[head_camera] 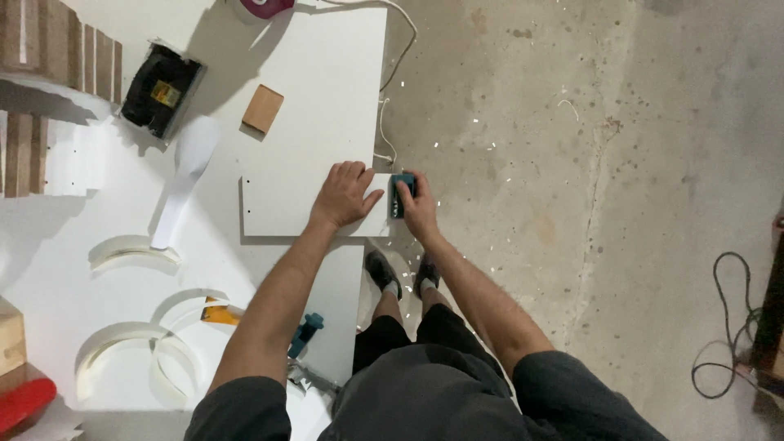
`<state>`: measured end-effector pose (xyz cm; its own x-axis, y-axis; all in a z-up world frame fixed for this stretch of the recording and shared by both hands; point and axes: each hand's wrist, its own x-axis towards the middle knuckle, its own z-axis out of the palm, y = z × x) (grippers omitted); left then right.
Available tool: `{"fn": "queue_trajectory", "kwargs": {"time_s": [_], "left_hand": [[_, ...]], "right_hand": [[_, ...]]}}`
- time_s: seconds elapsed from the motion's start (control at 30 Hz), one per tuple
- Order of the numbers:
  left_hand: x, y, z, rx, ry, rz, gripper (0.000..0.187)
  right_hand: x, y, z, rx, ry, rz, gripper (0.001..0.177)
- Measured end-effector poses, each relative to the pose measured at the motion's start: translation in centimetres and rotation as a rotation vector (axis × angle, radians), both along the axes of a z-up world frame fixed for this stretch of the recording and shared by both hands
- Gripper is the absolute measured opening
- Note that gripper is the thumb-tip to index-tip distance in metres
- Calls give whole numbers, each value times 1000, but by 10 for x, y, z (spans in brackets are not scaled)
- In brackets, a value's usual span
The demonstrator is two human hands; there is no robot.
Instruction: Applying edge banding to wooden boards using an iron and trimming the excess with hand tools
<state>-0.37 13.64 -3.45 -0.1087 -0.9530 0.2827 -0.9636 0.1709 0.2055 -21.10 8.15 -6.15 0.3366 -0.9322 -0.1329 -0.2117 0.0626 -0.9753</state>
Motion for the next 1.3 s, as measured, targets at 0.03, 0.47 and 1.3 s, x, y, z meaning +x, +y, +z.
{"fn": "queue_trajectory", "kwargs": {"time_s": [0.03, 0.47, 1.3], "left_hand": [[0, 0, -1, -9, 4, -7, 46], [-1, 3, 0, 6, -16, 37, 45], [-31, 182, 101, 251, 954, 934, 37]], "right_hand": [[8, -14, -4, 2, -61, -24, 33], [-49, -115, -56, 515, -82, -434, 42], [-126, 63, 117, 525, 16, 265, 38]]}}
